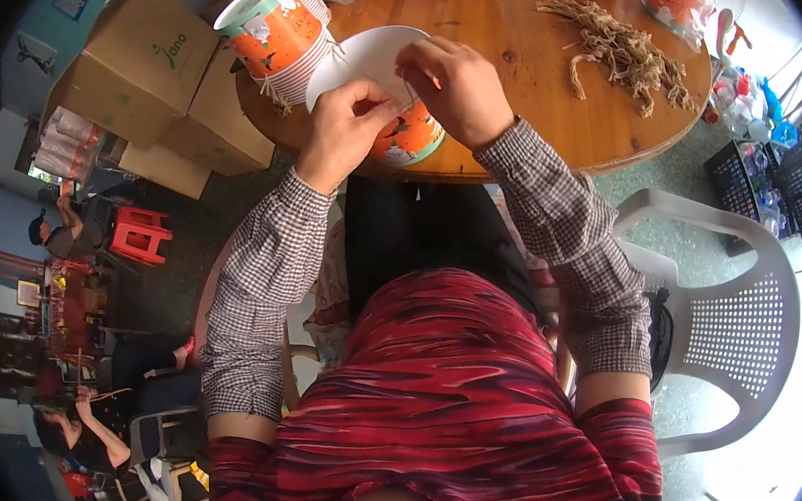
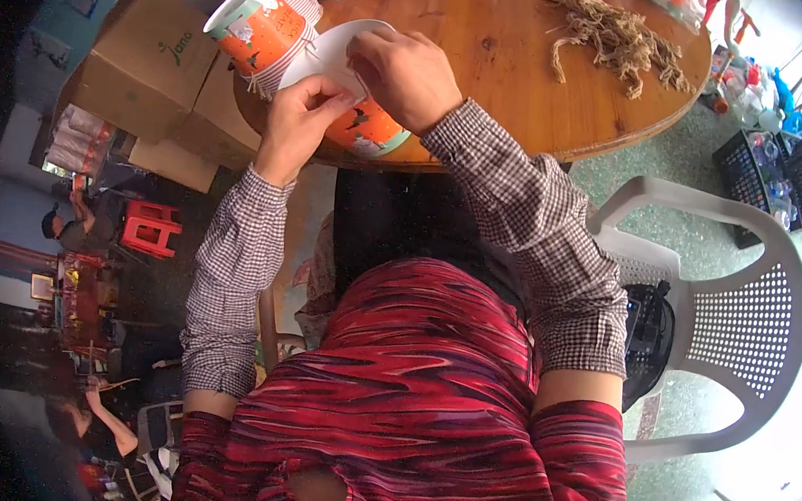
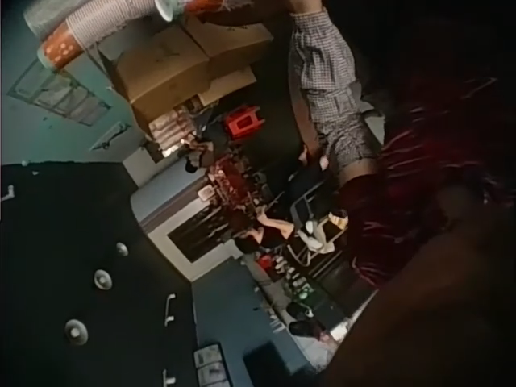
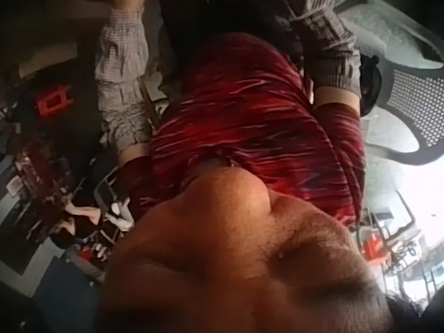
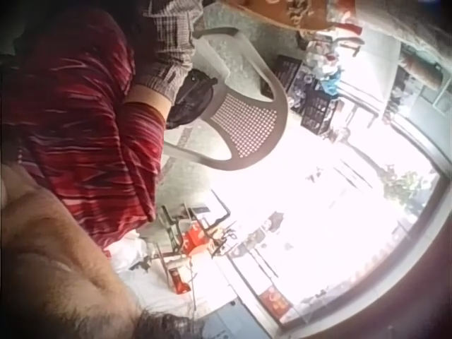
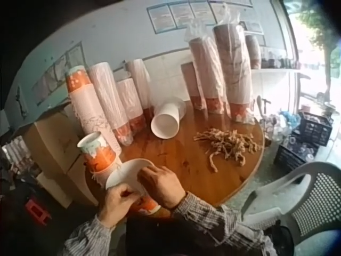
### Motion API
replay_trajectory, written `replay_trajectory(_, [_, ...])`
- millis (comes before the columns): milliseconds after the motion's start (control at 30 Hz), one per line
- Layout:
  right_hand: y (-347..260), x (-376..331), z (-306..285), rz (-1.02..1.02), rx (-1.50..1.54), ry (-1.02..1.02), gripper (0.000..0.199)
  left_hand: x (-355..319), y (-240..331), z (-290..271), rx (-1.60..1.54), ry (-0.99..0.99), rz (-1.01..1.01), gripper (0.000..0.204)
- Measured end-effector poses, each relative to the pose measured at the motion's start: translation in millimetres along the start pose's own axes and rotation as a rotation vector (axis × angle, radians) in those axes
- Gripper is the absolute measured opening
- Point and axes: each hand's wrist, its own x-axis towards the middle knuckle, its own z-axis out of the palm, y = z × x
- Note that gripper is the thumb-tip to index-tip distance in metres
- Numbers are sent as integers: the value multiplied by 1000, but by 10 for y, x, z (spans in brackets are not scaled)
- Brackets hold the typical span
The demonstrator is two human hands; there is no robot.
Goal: Threading thin wire or string through pre-punched holes in the rim of decorative Halloween paper buckets to create handles.
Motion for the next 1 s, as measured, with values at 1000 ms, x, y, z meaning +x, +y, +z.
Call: replay_trajectory(1000, [-111,287,366,629,876,2,13,183,-231,-55,-294,162,73,43])
